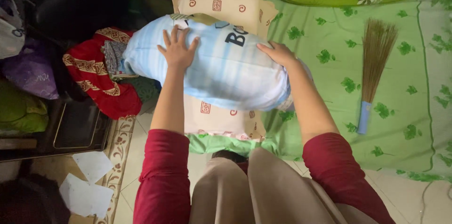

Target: Putting a blue patterned cover on a bolster pillow on a bed.

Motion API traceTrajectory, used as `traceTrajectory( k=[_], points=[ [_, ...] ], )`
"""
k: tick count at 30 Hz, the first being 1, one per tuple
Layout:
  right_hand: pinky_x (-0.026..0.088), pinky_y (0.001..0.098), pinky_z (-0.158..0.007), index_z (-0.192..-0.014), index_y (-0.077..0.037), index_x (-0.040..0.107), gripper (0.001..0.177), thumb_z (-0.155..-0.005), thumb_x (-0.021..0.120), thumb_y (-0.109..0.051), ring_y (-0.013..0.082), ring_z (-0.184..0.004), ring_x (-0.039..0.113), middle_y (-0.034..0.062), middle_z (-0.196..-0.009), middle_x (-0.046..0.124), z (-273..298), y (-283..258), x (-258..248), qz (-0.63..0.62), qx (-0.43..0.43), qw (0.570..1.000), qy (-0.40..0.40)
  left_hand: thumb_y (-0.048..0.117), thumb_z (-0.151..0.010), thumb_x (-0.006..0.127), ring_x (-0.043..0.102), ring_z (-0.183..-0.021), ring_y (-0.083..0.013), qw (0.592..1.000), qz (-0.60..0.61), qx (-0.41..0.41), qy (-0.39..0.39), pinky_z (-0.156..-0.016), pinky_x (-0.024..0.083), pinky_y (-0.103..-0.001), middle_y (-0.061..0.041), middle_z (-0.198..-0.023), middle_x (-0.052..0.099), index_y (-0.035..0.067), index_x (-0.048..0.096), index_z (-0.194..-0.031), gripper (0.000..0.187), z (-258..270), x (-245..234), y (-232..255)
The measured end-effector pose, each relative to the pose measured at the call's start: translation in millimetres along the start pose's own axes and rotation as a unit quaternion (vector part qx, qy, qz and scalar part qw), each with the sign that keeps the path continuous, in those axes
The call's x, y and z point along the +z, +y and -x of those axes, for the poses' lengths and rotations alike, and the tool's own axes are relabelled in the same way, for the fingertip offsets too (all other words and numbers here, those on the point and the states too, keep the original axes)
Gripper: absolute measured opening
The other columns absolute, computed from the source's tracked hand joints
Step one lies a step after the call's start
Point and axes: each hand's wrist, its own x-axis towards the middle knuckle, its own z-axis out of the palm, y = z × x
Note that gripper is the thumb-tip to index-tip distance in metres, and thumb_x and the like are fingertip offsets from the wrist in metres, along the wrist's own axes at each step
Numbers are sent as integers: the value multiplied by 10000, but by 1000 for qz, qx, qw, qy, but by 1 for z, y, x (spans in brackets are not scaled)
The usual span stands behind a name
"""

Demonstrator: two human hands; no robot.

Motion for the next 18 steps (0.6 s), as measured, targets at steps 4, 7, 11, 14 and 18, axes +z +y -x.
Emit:
traceTrajectory(
  k=[4,7,11,14,18],
  points=[
    [413,458,-1077,-1417,-161,571,978,-751,535,-876,378,-1284,554,185,-1369,594,-1,2,6,-38,45,997,-58,599,-987,555,161,-1589,-362,999,-21,-18,-32,-1149,132,-795,-1,-1660,341,269,567,-1363,500,-33,6,-12],
    [430,485,-1083,-1351,-73,618,992,-809,467,-889,384,-1251,618,217,-1321,661,16,1,24,89,30,995,14,578,-971,601,194,-1602,-342,994,-60,-11,-88,-1128,193,-808,6,-1656,375,219,595,-1307,492,-50,0,-11],
    [499,514,-883,-1153,-8,643,825,-881,586,-785,445,-977,690,277,-1024,712,69,0,46,75,-3,989,126,687,-717,702,255,-1476,-381,983,-111,17,-143,-1005,301,-786,-28,-1601,337,296,407,-1497,920,-48,-27,-1],
    [524,502,-758,-890,-19,685,640,-904,685,-659,440,-836,684,247,-860,702,107,-2,54,31,-45,977,207,801,-525,748,328,-1405,-423,966,-193,58,-160,-1002,367,-684,-61,-1571,350,365,372,-1559,1184,-42,-48,12],
    [472,514,-652,-826,-6,686,535,-879,772,-531,422,-684,619,224,-736,653,138,5,58,33,-165,935,311,908,-375,767,461,-1373,-297,899,-348,222,-146,-1134,320,-558,-31,-1474,489,294,557,-1443,1250,-35,-56,38]
  ],
)
